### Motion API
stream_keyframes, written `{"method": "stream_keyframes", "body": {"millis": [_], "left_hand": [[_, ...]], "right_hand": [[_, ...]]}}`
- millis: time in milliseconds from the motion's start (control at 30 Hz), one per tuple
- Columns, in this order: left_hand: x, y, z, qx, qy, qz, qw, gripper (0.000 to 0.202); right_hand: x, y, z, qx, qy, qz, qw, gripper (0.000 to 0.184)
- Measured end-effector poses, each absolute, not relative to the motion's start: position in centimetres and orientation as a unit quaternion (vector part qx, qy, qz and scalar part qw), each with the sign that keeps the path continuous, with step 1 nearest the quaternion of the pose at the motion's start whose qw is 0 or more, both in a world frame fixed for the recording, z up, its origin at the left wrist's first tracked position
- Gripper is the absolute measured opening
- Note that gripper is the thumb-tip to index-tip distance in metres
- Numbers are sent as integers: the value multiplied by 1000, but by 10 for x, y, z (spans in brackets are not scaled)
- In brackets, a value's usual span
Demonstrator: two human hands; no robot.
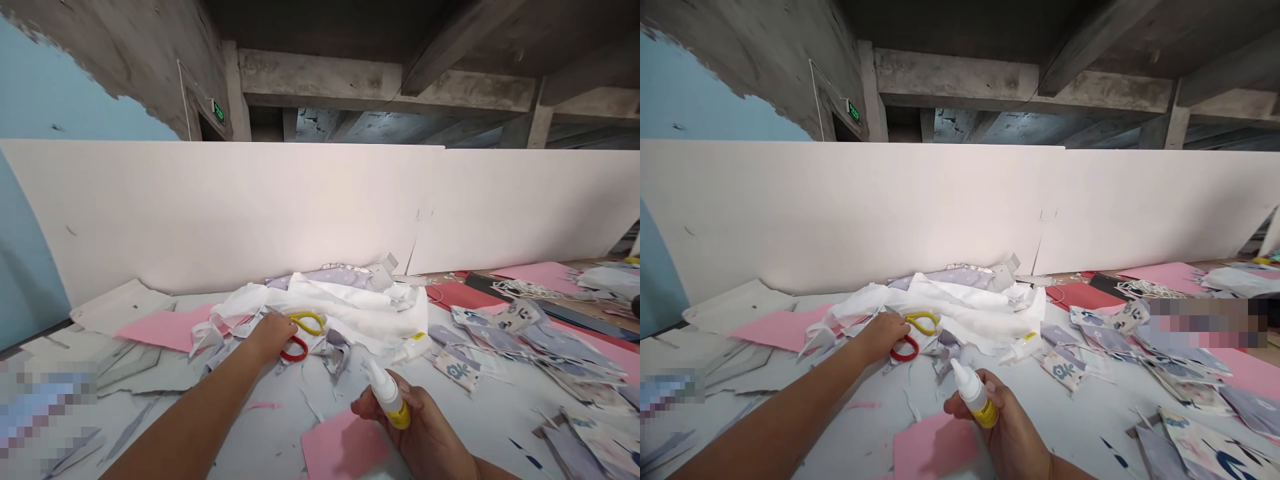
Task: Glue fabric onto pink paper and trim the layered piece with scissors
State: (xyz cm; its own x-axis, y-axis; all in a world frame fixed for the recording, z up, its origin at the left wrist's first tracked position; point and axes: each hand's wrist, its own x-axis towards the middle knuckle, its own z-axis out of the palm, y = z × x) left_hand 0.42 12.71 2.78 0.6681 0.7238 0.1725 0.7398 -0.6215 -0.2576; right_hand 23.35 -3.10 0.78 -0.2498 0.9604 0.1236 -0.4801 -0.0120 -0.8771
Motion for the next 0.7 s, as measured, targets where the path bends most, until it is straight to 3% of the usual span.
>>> {"method": "stream_keyframes", "body": {"millis": [167,333,500,700], "left_hand": [[9,146,30,-882,-451,-15,138,17],[29,162,29,-861,-493,0,121,9],[48,168,21,-837,-533,3,121,30],[39,151,32,-843,-525,22,118,29]], "right_hand": [[234,-29,7,-293,-467,633,543,34],[234,-27,3,-344,-541,604,473,38],[234,-27,9,-394,-606,565,399,39],[234,-23,10,-454,-660,478,362,36]]}}
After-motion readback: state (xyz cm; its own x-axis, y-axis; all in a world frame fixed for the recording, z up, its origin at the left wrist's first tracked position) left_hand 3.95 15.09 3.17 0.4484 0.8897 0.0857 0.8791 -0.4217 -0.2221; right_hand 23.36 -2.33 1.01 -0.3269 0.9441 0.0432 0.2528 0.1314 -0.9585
